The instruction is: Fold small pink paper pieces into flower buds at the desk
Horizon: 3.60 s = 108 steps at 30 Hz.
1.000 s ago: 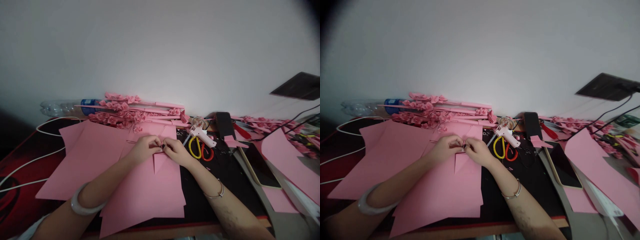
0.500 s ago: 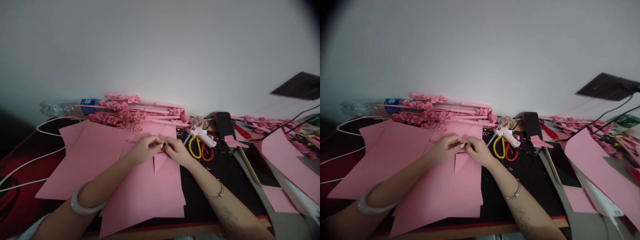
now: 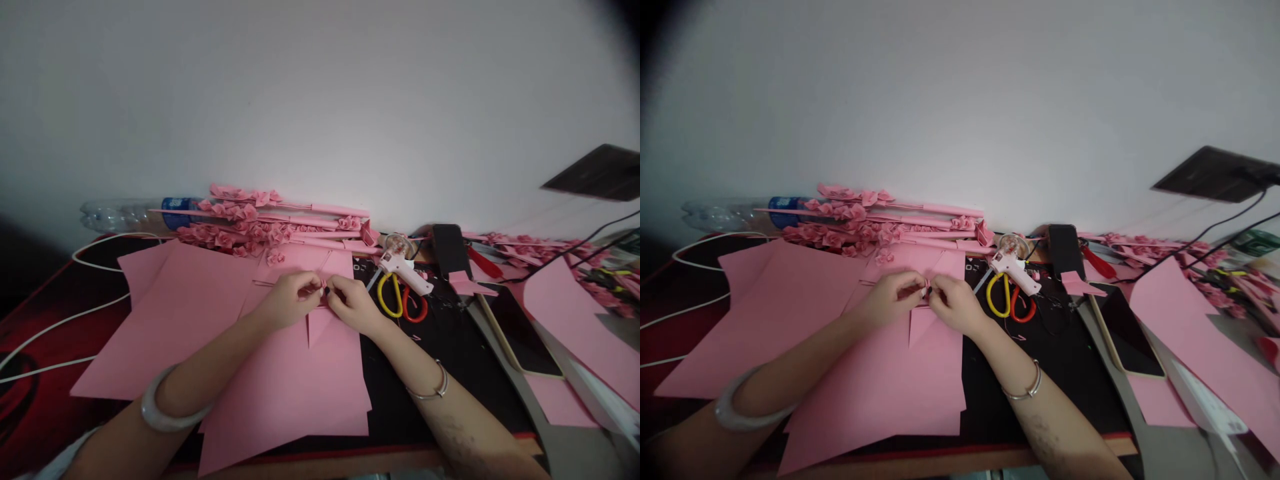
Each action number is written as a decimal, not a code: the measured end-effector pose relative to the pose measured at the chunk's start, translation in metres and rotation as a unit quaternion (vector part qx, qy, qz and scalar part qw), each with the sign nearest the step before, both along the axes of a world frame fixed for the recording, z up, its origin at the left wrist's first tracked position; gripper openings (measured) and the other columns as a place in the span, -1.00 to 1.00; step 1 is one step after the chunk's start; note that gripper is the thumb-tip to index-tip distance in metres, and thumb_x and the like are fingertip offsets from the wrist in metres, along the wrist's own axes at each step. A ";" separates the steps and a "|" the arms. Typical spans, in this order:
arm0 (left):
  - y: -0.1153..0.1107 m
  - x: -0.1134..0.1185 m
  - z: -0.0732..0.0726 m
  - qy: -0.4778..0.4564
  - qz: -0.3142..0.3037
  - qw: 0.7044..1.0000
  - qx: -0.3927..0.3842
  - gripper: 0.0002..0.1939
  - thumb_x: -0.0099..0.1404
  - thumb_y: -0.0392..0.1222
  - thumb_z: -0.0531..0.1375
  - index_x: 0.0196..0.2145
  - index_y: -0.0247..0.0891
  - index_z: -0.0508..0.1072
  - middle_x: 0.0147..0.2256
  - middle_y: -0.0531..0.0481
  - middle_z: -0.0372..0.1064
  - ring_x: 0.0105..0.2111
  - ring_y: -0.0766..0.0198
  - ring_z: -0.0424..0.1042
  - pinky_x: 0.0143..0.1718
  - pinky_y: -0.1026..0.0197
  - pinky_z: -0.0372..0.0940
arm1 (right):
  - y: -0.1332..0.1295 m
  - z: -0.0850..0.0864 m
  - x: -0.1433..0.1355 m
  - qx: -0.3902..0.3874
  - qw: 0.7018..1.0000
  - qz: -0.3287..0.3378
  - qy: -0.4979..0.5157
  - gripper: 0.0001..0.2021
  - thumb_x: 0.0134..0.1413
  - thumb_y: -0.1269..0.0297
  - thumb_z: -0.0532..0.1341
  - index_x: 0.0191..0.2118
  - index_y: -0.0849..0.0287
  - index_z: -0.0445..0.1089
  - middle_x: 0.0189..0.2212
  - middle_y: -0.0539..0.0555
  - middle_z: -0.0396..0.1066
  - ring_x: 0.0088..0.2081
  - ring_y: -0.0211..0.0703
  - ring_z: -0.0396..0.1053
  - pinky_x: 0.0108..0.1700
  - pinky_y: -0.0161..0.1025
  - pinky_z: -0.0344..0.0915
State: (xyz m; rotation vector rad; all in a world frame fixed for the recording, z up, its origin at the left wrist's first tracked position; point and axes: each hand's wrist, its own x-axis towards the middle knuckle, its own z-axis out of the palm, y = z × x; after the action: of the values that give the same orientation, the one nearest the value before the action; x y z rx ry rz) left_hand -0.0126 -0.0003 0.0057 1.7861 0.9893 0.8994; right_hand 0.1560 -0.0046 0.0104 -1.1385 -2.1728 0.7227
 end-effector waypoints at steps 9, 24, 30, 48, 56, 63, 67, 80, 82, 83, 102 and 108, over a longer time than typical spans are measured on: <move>0.002 -0.001 0.000 0.048 0.008 0.997 0.058 -0.89 0.18 -0.34 0.02 -0.43 -0.27 0.33 -0.43 0.03 0.31 -0.38 0.30 0.31 -0.35 0.29 0.20 | 0.000 0.001 0.000 0.003 1.000 -0.011 0.012 -0.87 -0.03 0.48 -0.01 -0.53 0.17 0.09 -0.61 -0.10 0.06 -0.57 -0.34 0.03 -0.47 -0.38 -0.01; -0.001 -0.002 0.008 -0.010 -0.043 0.998 -0.044 -0.81 0.22 -0.23 -0.02 -0.53 -0.25 0.21 -0.55 0.13 0.11 -0.51 0.36 0.13 -0.49 0.31 0.04 | 0.001 0.004 0.000 -0.190 0.965 0.021 0.177 -0.88 0.01 0.38 0.02 -0.50 0.21 0.19 -0.65 -0.10 0.09 -0.59 -0.35 0.02 -0.51 -0.37 -0.03; -0.001 -0.004 0.011 -0.108 -0.078 0.969 -0.207 -0.81 0.21 -0.21 -0.02 -0.55 -0.24 0.15 -0.68 0.19 0.01 -0.68 0.44 -0.02 -0.64 0.34 -0.06 | 0.001 0.001 -0.001 -0.302 0.905 0.038 0.297 -0.92 -0.02 0.36 0.05 -0.47 0.22 0.23 -0.69 -0.12 0.11 -0.65 -0.39 -0.05 -0.56 -0.37 -0.11; 0.001 -0.005 0.005 -0.103 -0.070 0.968 -0.219 -0.79 0.19 -0.18 0.04 -0.56 -0.30 0.26 -0.70 0.17 0.17 -0.78 0.51 0.12 -0.76 0.41 -0.03 | 0.000 0.002 -0.002 -0.306 0.909 0.058 0.277 -0.90 0.00 0.38 0.06 -0.49 0.24 0.24 -0.68 -0.13 0.10 -0.65 -0.41 -0.06 -0.57 -0.37 -0.13; 0.001 -0.004 0.010 -0.111 -0.072 0.968 -0.215 -0.79 0.21 -0.19 0.04 -0.54 -0.30 0.24 -0.68 0.17 0.15 -0.76 0.52 0.12 -0.73 0.42 0.01 | 0.001 -0.003 -0.001 -0.341 0.881 0.055 0.323 -0.91 -0.01 0.42 0.04 -0.46 0.24 0.24 -0.68 -0.13 0.12 -0.66 -0.42 -0.05 -0.57 -0.37 -0.15; -0.002 -0.003 0.009 -0.084 -0.071 0.975 -0.192 -0.80 0.24 -0.20 0.02 -0.52 -0.29 0.23 -0.61 0.16 0.16 -0.72 0.52 0.13 -0.69 0.41 0.05 | 0.002 -0.003 -0.004 -0.328 0.889 0.033 0.318 -0.90 -0.03 0.41 0.03 -0.49 0.23 0.23 -0.73 -0.15 0.08 -0.69 -0.42 -0.07 -0.60 -0.38 -0.15; -0.003 -0.002 0.006 -0.073 -0.063 0.980 -0.172 -0.80 0.25 -0.21 0.00 -0.52 -0.28 0.20 -0.63 0.18 0.14 -0.72 0.51 0.12 -0.69 0.40 0.03 | -0.002 0.001 -0.006 -0.292 0.915 0.006 0.276 -0.85 -0.04 0.42 0.00 -0.56 0.22 0.20 -0.73 -0.13 0.10 -0.69 -0.41 -0.04 -0.62 -0.39 -0.12; -0.005 0.000 0.005 -0.055 -0.062 0.987 -0.138 -0.78 0.27 -0.22 -0.02 -0.53 -0.26 0.16 -0.64 0.18 0.11 -0.70 0.48 0.11 -0.67 0.38 0.02 | -0.001 -0.003 -0.005 -0.246 0.940 0.023 0.233 -0.65 0.15 0.06 0.05 -0.52 0.21 0.17 -0.67 -0.12 0.09 -0.64 -0.40 -0.02 -0.58 -0.38 -0.09; -0.004 0.000 0.005 -0.066 -0.066 0.985 -0.148 -0.78 0.27 -0.20 -0.02 -0.52 -0.26 0.16 -0.64 0.18 0.11 -0.70 0.48 0.11 -0.67 0.38 0.03 | 0.000 -0.003 -0.005 -0.273 0.927 0.040 0.256 -0.65 0.14 0.04 0.07 -0.50 0.21 0.16 -0.68 -0.13 0.08 -0.65 -0.41 -0.06 -0.60 -0.38 -0.13; -0.004 0.000 0.005 -0.073 -0.068 0.983 -0.153 -0.78 0.27 -0.19 -0.01 -0.52 -0.26 0.17 -0.64 0.18 0.11 -0.70 0.48 0.12 -0.67 0.38 0.03 | 0.001 -0.003 -0.005 -0.283 0.920 0.045 0.267 -0.66 0.13 0.04 0.08 -0.50 0.21 0.16 -0.68 -0.13 0.08 -0.66 -0.42 -0.07 -0.60 -0.38 -0.15; 0.002 -0.003 0.000 -0.139 -0.084 0.967 -0.194 -0.78 0.27 -0.17 0.00 -0.50 -0.28 0.21 -0.61 0.15 0.21 -0.70 0.49 0.18 -0.65 0.38 0.02 | 0.006 -0.005 0.001 -0.312 0.889 0.110 0.317 -0.73 0.12 0.13 0.13 -0.45 0.18 0.12 -0.64 -0.14 0.07 -0.63 -0.41 -0.08 -0.57 -0.37 -0.17; 0.001 -0.004 0.002 -0.134 -0.074 0.970 -0.189 -0.79 0.25 -0.17 0.00 -0.51 -0.28 0.22 -0.63 0.16 0.19 -0.69 0.48 0.15 -0.65 0.38 0.04 | 0.005 -0.006 0.002 -0.322 0.887 0.115 0.311 -0.74 0.13 0.11 0.12 -0.42 0.18 0.12 -0.61 -0.13 0.08 -0.61 -0.40 -0.06 -0.54 -0.37 -0.12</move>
State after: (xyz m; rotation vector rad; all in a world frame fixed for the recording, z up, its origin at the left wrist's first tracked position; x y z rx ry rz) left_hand -0.0163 0.0009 0.0080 1.3571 0.7804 0.7739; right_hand 0.1579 0.0008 0.0047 -0.7628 -1.5466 1.7382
